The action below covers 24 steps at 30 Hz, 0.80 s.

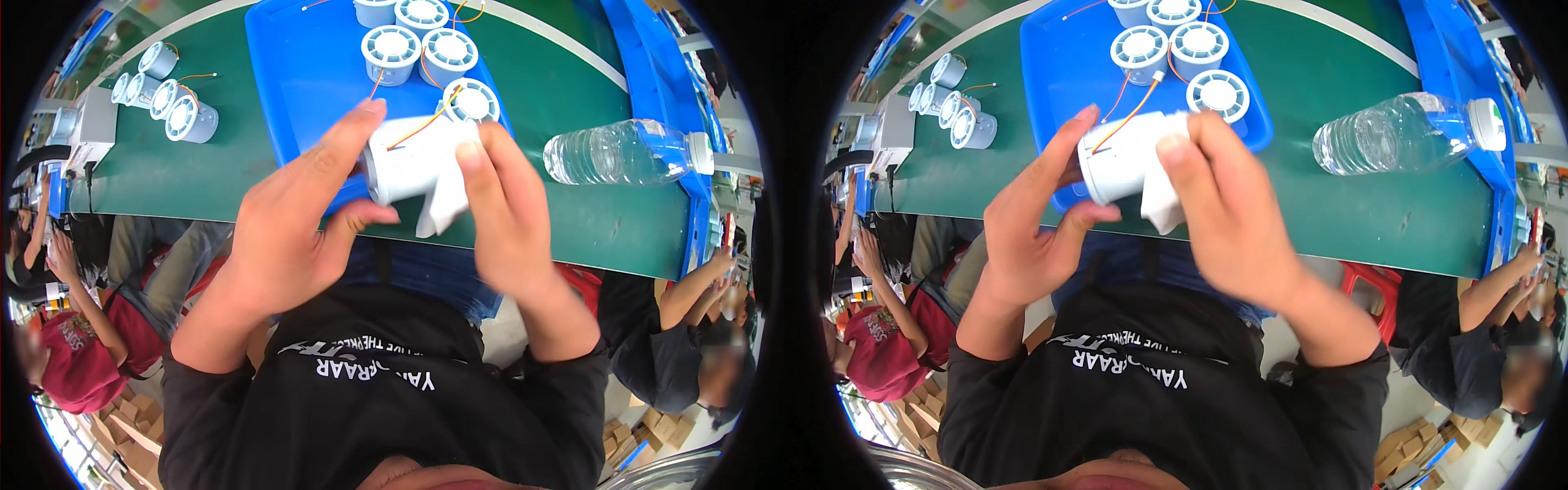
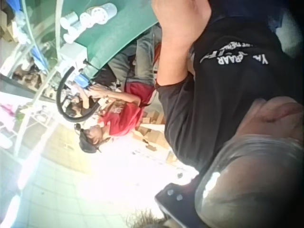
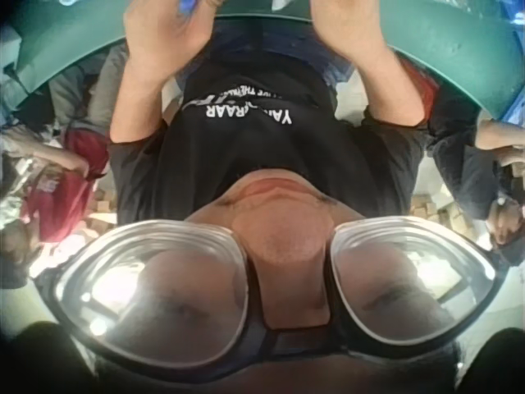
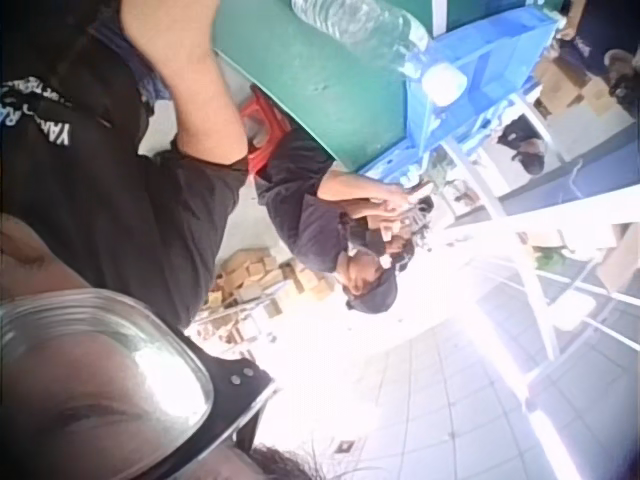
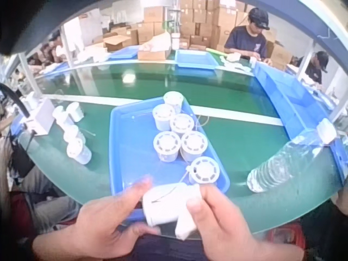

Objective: Cleaning cylindrical electronic components using a cloth and liquid.

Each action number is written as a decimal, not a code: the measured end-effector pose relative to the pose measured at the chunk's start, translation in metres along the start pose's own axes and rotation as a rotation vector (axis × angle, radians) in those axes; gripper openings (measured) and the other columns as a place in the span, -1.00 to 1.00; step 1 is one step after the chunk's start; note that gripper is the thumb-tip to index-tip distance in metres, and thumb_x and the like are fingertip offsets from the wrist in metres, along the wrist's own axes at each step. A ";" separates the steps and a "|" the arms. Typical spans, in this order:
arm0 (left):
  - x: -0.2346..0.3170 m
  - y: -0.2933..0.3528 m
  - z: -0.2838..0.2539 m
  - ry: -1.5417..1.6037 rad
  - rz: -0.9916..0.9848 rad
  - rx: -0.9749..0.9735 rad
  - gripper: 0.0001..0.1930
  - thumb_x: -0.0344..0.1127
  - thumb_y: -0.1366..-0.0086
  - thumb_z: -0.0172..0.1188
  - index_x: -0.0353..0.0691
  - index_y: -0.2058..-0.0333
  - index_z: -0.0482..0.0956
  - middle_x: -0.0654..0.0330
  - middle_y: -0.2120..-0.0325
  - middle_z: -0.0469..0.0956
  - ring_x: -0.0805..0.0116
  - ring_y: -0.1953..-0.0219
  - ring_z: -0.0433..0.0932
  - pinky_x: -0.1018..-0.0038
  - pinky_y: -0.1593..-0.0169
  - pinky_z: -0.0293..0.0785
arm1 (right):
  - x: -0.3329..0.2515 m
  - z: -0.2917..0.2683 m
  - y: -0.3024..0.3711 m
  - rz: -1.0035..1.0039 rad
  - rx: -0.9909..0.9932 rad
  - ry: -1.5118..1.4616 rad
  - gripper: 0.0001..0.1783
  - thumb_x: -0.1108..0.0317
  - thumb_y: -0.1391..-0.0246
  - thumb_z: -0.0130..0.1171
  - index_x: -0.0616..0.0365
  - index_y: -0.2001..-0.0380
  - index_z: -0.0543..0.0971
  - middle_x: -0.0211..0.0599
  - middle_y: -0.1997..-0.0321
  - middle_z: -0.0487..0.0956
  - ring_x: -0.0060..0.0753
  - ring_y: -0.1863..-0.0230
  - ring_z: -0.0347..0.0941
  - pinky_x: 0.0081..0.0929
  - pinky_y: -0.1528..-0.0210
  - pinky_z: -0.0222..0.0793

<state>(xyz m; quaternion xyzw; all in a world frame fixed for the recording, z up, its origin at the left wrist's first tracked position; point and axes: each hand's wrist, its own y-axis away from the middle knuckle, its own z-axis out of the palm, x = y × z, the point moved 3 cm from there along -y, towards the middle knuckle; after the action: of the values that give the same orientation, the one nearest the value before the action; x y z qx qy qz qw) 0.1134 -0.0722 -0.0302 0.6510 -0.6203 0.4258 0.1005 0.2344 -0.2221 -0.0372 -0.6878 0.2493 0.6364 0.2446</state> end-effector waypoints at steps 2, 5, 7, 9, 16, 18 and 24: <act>-0.004 0.002 0.002 -0.057 0.001 0.008 -0.28 -0.54 -0.13 0.39 -0.31 -0.28 0.33 0.06 -0.16 0.52 0.09 -0.05 0.62 0.34 -0.05 0.60 | 0.005 -0.005 -0.019 0.278 -0.142 -0.150 -0.73 0.20 -0.44 -0.06 0.18 0.17 0.48 -0.49 0.31 0.51 -0.70 0.32 0.38 -0.56 0.25 0.36; -0.011 0.006 -0.001 0.150 -0.143 0.048 -0.29 -0.55 -0.15 0.37 -0.32 -0.29 0.32 0.01 -0.15 0.52 0.11 -0.08 0.61 0.31 -0.07 0.60 | 0.018 0.005 -0.019 0.311 -0.043 -0.616 -0.74 0.23 -0.44 -0.07 0.17 0.09 0.51 -0.41 0.17 0.56 -0.64 0.16 0.47 -0.55 0.11 0.41; -0.011 0.009 -0.005 0.410 -0.204 0.055 -0.32 -0.57 -0.18 0.35 -0.31 -0.28 0.33 -0.01 -0.14 0.52 0.16 -0.10 0.59 0.32 -0.09 0.58 | 0.036 -0.001 -0.017 0.245 -0.089 -1.042 -0.59 0.13 -0.44 -0.17 0.20 -0.07 0.48 -0.28 -0.03 0.57 -0.34 -0.07 0.49 -0.31 -0.15 0.36; -0.013 0.013 -0.009 0.478 -0.266 0.057 -0.33 -0.57 -0.19 0.34 -0.31 -0.29 0.33 0.00 -0.13 0.52 0.18 -0.10 0.59 0.32 -0.10 0.57 | 0.043 -0.002 -0.019 0.197 -0.164 -1.430 -0.42 -0.02 -0.45 -0.28 0.22 -0.20 0.43 -0.18 -0.24 0.50 -0.08 -0.23 0.43 -0.08 -0.35 0.21; -0.019 0.020 -0.020 0.567 -0.416 0.097 -0.33 -0.57 -0.19 0.34 -0.30 -0.28 0.34 0.05 -0.10 0.54 0.23 -0.09 0.59 0.35 -0.12 0.55 | 0.044 0.006 0.002 0.072 -0.006 -1.371 -0.21 -0.13 -0.34 -0.04 0.22 -0.39 0.15 -0.12 -0.32 0.39 -0.07 -0.31 0.34 -0.06 -0.36 0.19; -0.018 0.019 -0.028 0.494 -0.415 0.038 -0.34 -0.55 -0.18 0.36 -0.31 -0.27 0.36 0.05 -0.10 0.54 0.23 -0.08 0.59 0.35 -0.12 0.55 | 0.051 0.002 0.007 0.102 -0.049 -1.337 -0.26 -0.06 -0.35 -0.03 0.23 -0.38 0.16 -0.13 -0.31 0.39 -0.09 -0.29 0.36 -0.07 -0.33 0.22; -0.017 0.042 -0.119 -0.109 -0.517 -0.382 -0.35 -0.48 -0.09 0.41 -0.33 -0.19 0.44 -0.02 0.01 0.60 0.19 0.10 0.63 0.33 -0.02 0.54 | 0.037 -0.003 0.019 0.270 0.016 -1.044 -0.38 0.13 -0.40 -0.07 0.28 -0.37 0.18 -0.11 -0.27 0.44 -0.10 -0.28 0.38 -0.15 -0.30 0.27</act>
<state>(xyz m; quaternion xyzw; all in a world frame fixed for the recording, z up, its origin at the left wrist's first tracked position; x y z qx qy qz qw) 0.0272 0.0101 0.0149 0.7782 -0.5077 0.2265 0.2921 0.2265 -0.2399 -0.0743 -0.2401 0.1856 0.9175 0.2571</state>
